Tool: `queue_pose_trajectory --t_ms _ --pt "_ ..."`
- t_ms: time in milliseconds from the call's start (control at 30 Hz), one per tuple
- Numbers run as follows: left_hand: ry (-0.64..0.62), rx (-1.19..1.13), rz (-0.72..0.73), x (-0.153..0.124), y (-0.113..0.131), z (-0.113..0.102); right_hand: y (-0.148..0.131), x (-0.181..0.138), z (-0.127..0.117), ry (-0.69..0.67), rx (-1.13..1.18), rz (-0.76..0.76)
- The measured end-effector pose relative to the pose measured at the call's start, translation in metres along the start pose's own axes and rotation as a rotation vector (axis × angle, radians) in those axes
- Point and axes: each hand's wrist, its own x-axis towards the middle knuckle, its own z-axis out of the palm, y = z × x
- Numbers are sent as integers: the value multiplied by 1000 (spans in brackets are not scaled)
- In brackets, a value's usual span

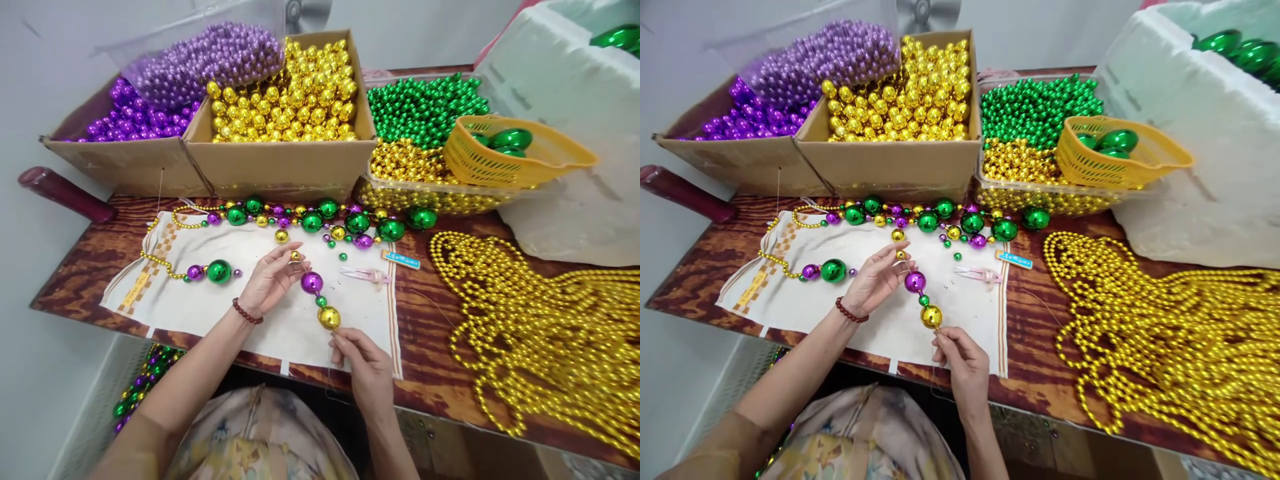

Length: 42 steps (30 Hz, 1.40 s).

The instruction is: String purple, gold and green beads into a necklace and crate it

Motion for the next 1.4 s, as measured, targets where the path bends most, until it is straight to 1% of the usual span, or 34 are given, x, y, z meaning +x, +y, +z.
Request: queue_pose_trajectory --t_ms 167,300,567,700,867,1000,1100,1200,1300,1400 --pt "-7 34 22 0 0 -2 0 -1 -2 -12 -18 12" --pt "-10 39 34 1 -1 -4 -1 -1 -2 3 -13 17" --pt "-15 61 38 4 -3 -9 -9 -2 3 12 -53 7" --pt "-8 101 59 4 -2 -9 -10 -3 6 20 -76 17" --pt "5 144 102 5 3 -8 -7 0 4 -9 -116 40" --pt "11 222 99 7 5 -9 -9 4 4 -13 -135 30" --pt "5 216 83 8 -2 -10 -12 9 9 -48 -133 11" --pt "-11 88 52 8 -14 -7 -12 14 19 -78 -138 -11" --pt "-26 -17 22 11 -29 2 -7 18 30 -57 -175 -40" --pt "3 10 50 19 -40 14 -2 20 36 -38 -211 -61"
